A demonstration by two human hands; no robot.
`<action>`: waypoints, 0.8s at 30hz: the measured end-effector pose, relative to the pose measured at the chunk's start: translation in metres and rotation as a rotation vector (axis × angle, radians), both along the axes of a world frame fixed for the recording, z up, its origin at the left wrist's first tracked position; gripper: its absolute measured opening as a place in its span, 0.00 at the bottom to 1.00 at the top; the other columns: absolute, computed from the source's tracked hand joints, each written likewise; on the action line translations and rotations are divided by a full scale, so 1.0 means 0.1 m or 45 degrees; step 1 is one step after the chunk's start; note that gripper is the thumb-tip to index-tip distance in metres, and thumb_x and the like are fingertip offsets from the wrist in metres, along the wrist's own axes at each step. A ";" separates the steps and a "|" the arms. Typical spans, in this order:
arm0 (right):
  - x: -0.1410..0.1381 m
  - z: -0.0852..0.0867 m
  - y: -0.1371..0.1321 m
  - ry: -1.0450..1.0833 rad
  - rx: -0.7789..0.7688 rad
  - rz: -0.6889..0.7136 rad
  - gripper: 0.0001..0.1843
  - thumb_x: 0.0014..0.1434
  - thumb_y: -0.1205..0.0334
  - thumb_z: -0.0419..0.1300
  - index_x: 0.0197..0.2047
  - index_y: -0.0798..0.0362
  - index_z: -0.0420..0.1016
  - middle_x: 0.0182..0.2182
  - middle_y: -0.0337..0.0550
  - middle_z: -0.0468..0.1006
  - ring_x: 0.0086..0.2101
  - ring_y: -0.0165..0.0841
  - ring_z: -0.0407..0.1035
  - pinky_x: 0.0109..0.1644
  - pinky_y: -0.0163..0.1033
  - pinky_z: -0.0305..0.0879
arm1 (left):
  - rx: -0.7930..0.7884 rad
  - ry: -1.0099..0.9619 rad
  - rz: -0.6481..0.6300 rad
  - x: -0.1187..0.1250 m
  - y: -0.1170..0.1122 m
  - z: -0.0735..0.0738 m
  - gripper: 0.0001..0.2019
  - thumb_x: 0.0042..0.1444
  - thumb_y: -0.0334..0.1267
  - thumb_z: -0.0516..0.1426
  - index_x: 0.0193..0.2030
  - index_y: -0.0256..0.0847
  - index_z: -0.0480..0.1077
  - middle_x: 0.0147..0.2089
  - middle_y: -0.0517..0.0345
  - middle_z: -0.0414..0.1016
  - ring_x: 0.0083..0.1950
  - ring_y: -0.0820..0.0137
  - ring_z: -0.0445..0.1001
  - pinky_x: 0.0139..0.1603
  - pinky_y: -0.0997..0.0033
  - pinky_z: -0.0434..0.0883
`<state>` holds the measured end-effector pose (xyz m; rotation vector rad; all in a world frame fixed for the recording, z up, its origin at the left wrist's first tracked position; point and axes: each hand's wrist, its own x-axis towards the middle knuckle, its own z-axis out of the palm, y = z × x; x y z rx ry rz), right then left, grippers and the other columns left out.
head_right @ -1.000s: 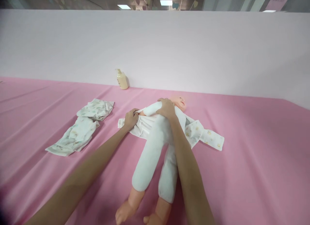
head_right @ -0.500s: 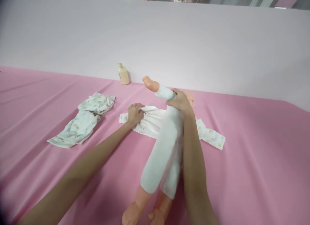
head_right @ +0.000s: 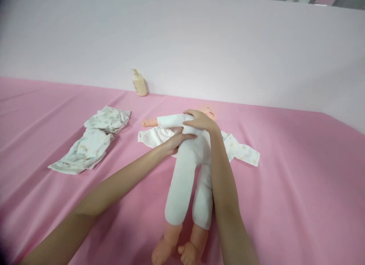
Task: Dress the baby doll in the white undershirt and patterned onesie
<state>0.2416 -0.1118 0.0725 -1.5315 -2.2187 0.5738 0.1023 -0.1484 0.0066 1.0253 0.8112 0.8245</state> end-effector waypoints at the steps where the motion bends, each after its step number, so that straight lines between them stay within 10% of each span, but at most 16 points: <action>1: 0.05 0.03 -0.02 0.048 0.001 -0.030 0.27 0.55 0.56 0.58 0.58 0.51 0.67 0.58 0.44 0.67 0.57 0.40 0.60 0.61 0.45 0.56 | -0.011 -0.014 -0.009 -0.02 0.02 0.03 0.38 0.44 0.41 0.65 0.60 0.46 0.52 0.57 0.48 0.69 0.55 0.58 0.72 0.50 0.59 0.74; 9: 0.44 0.29 -0.32 0.366 0.003 -0.110 0.18 0.57 0.65 0.54 0.50 0.50 0.72 0.53 0.43 0.72 0.52 0.36 0.66 0.57 0.44 0.62 | 0.220 0.046 0.014 -0.29 0.13 0.39 0.36 0.44 0.40 0.65 0.59 0.46 0.56 0.58 0.50 0.68 0.56 0.57 0.72 0.52 0.57 0.74; 16: 0.59 0.24 -0.30 -0.252 -0.203 -0.580 0.19 0.46 0.64 0.62 0.44 0.53 0.72 0.44 0.51 0.75 0.37 0.39 0.73 0.38 0.44 0.70 | 0.313 -0.012 0.059 -0.51 0.19 0.58 0.37 0.47 0.37 0.62 0.63 0.45 0.53 0.60 0.47 0.66 0.57 0.56 0.70 0.56 0.51 0.70; 24: 0.87 0.05 -0.17 -0.355 -0.440 -0.819 0.20 0.41 0.75 0.61 0.41 0.55 0.72 0.36 0.49 0.77 0.29 0.38 0.74 0.31 0.40 0.69 | 0.401 -0.011 0.176 -0.80 0.25 0.74 0.32 0.48 0.38 0.61 0.61 0.42 0.56 0.56 0.49 0.69 0.55 0.57 0.72 0.58 0.50 0.69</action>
